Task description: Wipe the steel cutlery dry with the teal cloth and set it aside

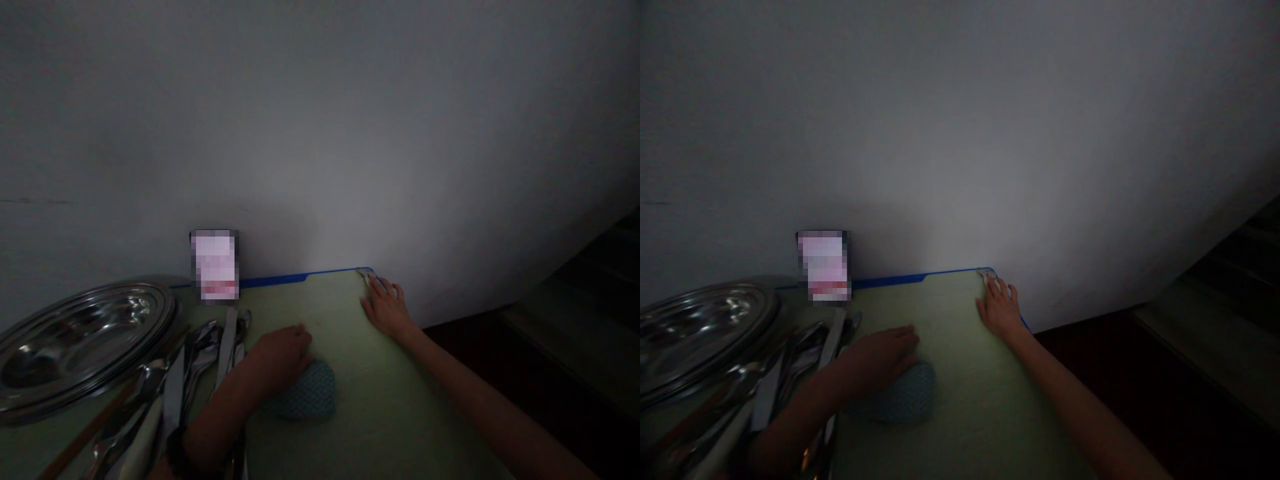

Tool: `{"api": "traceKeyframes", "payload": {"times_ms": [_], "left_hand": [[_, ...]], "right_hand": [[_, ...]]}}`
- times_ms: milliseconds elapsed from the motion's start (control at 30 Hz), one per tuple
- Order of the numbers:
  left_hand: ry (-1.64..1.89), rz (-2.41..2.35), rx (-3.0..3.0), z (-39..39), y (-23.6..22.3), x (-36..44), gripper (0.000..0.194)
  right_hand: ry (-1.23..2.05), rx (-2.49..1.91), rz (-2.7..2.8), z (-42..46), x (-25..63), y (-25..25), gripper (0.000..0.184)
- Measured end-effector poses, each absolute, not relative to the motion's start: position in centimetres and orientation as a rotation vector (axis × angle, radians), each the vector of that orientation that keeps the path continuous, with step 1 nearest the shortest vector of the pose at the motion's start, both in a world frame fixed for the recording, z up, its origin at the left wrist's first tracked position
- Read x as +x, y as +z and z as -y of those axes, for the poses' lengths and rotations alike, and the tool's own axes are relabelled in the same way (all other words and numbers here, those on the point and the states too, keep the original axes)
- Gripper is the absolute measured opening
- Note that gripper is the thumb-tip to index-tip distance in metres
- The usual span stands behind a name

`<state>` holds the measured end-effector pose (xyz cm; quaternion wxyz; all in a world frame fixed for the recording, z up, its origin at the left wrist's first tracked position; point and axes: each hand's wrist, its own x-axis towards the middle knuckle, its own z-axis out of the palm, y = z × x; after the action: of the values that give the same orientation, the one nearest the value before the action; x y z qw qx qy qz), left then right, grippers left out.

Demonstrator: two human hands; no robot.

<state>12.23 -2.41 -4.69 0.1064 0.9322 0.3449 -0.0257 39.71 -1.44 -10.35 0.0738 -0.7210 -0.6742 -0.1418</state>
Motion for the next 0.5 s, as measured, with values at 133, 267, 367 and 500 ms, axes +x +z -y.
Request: {"api": "traceKeyframes", "payload": {"times_ms": [133, 267, 367, 500], "left_hand": [[-0.068, -1.021, 2.741, 2.36, -4.78, 12.18, 0.025], [-0.056, -1.012, 2.730, 2.36, -4.86, 12.09, 0.027], [-0.049, -1.007, 2.713, 2.47, -4.86, 12.17, 0.027], [-0.022, -0.990, 2.675, 2.25, -4.85, 12.09, 0.026]], "right_hand": [[-0.417, -2.147, 2.017, 1.52, 39.77, -10.79, 0.057], [-0.396, -2.114, 2.004, 1.66, 39.94, -11.28, 0.057], [-0.381, -2.087, 1.972, 1.69, 40.20, -11.35, 0.056], [-0.367, -2.022, 1.908, 2.28, 39.52, -11.06, 0.054]]}}
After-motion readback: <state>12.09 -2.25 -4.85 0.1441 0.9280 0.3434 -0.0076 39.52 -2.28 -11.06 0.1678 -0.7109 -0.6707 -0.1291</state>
